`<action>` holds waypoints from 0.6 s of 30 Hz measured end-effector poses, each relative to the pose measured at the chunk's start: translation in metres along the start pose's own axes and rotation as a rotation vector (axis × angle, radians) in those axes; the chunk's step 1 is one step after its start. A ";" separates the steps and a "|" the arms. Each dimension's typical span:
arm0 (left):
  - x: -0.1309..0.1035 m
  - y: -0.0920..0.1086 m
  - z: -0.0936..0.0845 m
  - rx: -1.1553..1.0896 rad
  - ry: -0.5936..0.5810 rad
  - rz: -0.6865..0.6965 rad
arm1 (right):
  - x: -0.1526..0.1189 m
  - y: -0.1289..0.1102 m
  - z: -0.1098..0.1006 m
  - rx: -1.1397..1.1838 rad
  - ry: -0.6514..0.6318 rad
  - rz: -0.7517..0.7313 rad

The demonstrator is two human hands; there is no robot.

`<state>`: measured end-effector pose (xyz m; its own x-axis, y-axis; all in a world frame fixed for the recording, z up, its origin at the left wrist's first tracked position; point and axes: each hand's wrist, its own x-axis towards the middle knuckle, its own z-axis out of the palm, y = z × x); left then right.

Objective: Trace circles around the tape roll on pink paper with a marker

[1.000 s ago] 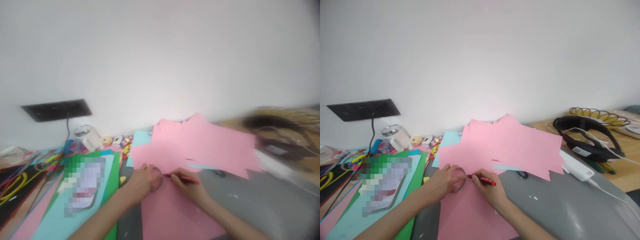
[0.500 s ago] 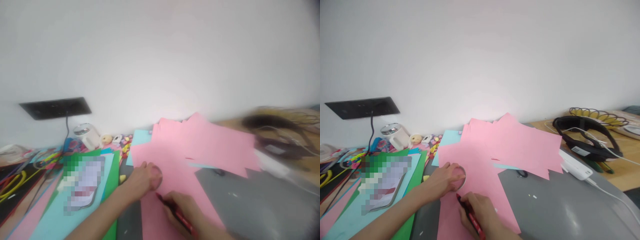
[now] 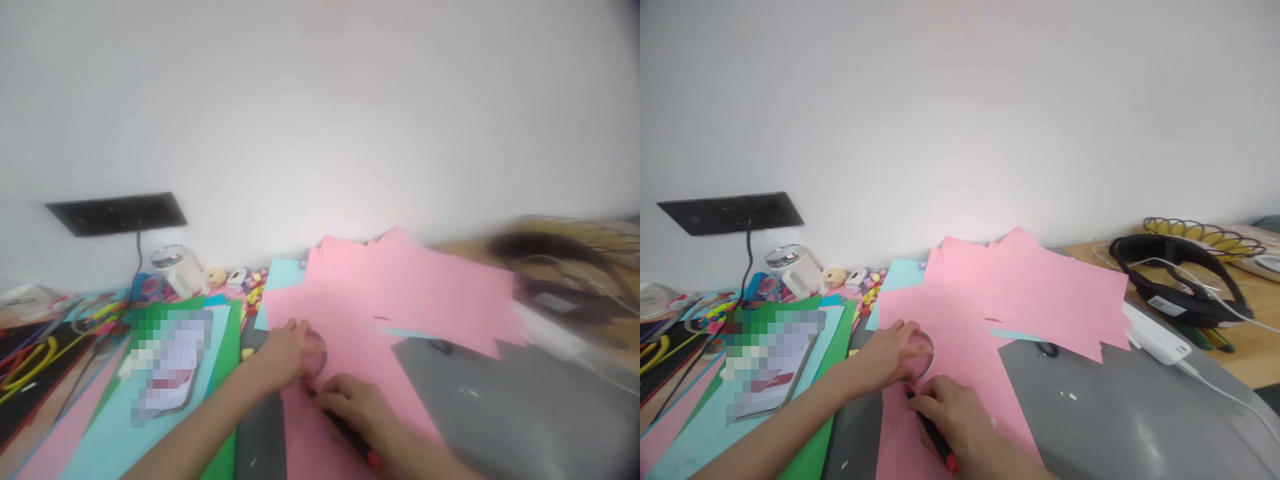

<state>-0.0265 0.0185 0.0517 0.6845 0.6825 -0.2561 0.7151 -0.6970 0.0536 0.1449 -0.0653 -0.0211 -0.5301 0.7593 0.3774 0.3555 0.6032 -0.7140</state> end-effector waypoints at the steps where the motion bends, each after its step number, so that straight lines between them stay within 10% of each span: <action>1: 0.000 0.000 0.000 0.000 0.004 0.002 | 0.000 0.000 0.000 0.009 0.006 -0.004; 18: 0.003 -0.003 0.005 -0.006 0.009 0.016 | -0.013 0.006 -0.040 -0.143 -0.024 0.046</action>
<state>-0.0277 0.0216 0.0463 0.6971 0.6732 -0.2466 0.7047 -0.7067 0.0630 0.1848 -0.0623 -0.0066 -0.5287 0.7816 0.3311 0.4850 0.5983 -0.6379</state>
